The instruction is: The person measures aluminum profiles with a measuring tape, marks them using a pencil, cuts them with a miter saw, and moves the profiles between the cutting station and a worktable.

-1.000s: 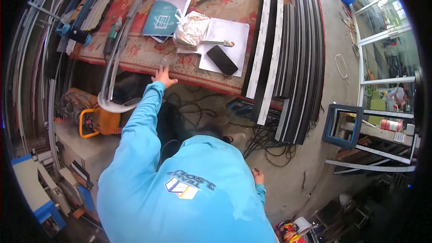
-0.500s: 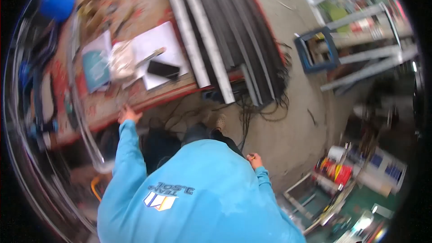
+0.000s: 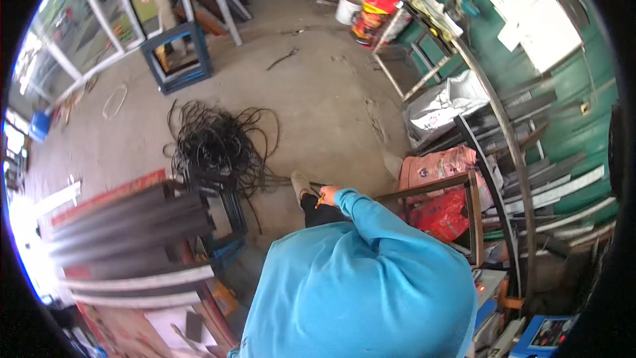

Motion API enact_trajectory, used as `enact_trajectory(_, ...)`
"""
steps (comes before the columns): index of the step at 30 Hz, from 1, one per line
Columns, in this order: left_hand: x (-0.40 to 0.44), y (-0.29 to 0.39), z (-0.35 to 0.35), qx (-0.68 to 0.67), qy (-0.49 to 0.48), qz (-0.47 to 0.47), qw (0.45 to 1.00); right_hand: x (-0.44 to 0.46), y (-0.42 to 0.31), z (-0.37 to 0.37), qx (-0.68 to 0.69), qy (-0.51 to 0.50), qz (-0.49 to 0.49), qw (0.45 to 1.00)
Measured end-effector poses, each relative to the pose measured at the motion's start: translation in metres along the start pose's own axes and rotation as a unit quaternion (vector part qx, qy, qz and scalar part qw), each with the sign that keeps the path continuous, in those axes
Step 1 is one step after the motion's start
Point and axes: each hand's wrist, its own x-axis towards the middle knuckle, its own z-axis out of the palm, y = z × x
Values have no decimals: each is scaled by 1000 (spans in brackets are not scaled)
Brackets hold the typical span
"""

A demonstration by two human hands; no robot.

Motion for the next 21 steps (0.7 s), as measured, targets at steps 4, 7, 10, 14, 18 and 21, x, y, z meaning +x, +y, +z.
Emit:
enact_trajectory(4, 29, 121, 26, -3, -62, 27, 998, 21, 37, -4, 96, 38, 31, 994)
enact_trajectory(7, 50, 206, 50, 36, -97, 52, 993, 47, 85, 5, 166, 41, 45, 984)
enact_trajectory(10, 69, 290, 76, 95, -134, 81, 983, 77, 149, 17, 141, 38, 60, 987)
enact_trajectory(14, 92, 417, 97, 171, -182, 137, 959, 74, 194, -22, 255, 41, 183, 949)
enact_trajectory(18, 97, 572, 131, 153, -244, 103, 952, 42, 233, -56, 373, 161, 316, 857)
enact_trajectory(21, 122, 665, 155, 159, -259, 93, 948, 30, 249, -49, 373, 177, 390, 823)
